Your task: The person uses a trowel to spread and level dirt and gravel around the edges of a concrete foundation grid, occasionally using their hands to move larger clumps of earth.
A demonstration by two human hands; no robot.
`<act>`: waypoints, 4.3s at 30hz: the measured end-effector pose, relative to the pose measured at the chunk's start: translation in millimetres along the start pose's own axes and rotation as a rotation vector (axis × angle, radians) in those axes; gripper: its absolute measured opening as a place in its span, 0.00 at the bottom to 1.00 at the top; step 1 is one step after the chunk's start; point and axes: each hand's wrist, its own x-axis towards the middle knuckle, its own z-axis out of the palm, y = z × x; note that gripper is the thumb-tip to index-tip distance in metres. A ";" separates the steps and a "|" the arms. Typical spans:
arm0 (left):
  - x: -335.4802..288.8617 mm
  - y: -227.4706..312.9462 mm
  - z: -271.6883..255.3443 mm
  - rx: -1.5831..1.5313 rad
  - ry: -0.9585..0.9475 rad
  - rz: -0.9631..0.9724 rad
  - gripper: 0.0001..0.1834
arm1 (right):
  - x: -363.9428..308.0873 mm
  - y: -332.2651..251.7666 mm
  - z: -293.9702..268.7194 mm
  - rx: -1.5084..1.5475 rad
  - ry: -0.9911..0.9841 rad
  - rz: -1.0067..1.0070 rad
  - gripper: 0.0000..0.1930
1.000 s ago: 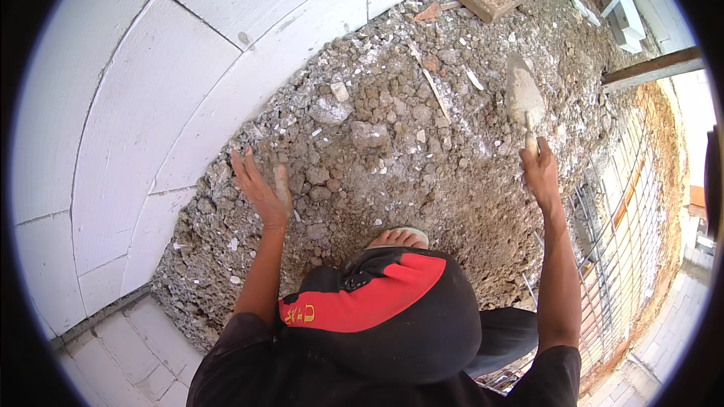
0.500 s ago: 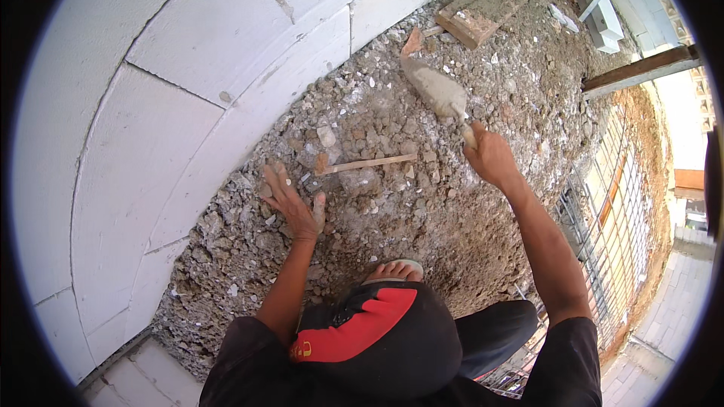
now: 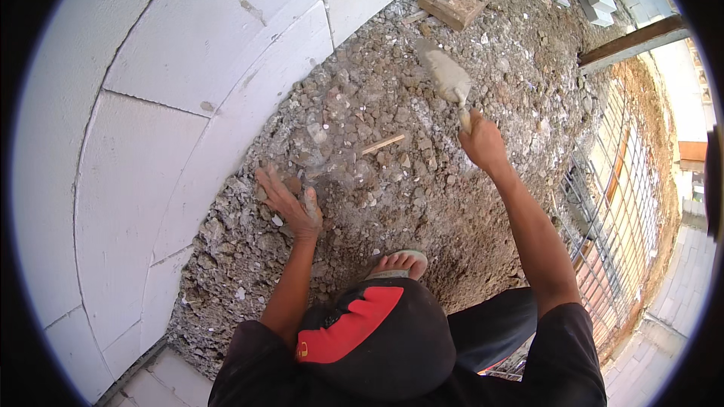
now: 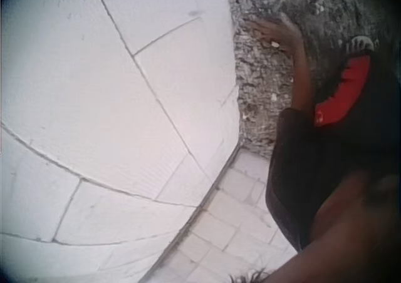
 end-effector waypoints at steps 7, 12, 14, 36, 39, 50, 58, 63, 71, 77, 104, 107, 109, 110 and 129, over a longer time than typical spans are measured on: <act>7.2 6.1 3.2 0.043 -0.025 0.061 0.46 | -60.3 -60.7 94.2 0.248 0.029 -0.274 0.19; 22.1 42.8 -15.3 0.062 -0.182 0.254 0.41 | -111.7 -7.4 60.1 0.104 -0.201 -0.196 0.20; 25.8 71.1 2.7 0.108 -0.378 0.358 0.43 | -133.1 30.3 42.9 0.174 -0.236 -0.091 0.22; 34.6 80.5 -68.9 0.031 -0.385 -0.012 0.13 | -131.9 -8.5 108.2 0.308 -0.175 -0.173 0.21; 8.7 23.5 -110.4 0.113 -0.302 -0.093 0.12 | -93.6 -60.3 121.2 0.296 -0.162 -0.250 0.22; -48.5 -61.2 -173.1 0.243 -0.120 -0.221 0.15 | -202.5 9.9 102.4 0.912 -0.282 0.095 0.17; -115.3 -98.3 -234.6 0.436 -0.023 -0.204 0.30 | -219.9 2.3 51.4 -0.161 -0.484 -0.256 0.20; -109.3 -63.9 -200.9 0.480 -0.049 -0.156 0.35 | -150.8 -110.1 178.5 0.435 -0.122 -0.210 0.23; -69.7 -82.6 -201.7 0.395 -0.062 -0.076 0.33 | -150.7 -116.5 182.7 0.922 -0.066 0.018 0.23; -82.4 -82.0 -196.3 0.396 -0.046 -0.158 0.30 | -202.4 -67.7 115.9 0.124 -0.405 -0.366 0.27; -73.2 -107.1 -201.3 0.448 0.063 -0.049 0.27 | -186.8 -83.7 128.9 -0.022 -0.388 -0.539 0.23; -37.1 -64.1 -156.7 0.330 -0.017 -0.002 0.28 | -139.3 -49.2 127.7 -0.149 -0.290 -0.506 0.23; -28.1 -47.4 -141.1 0.387 -0.079 0.043 0.28 | -120.8 6.8 111.0 -0.034 -0.155 -0.239 0.26; -24.5 -53.1 -138.2 0.362 -0.108 0.047 0.29 | -116.3 28.9 91.8 0.030 -0.173 -0.167 0.26; -25.5 37.9 -100.9 -0.714 -0.538 -0.445 0.23 | -192.8 -148.9 165.7 1.003 -0.197 -0.457 0.25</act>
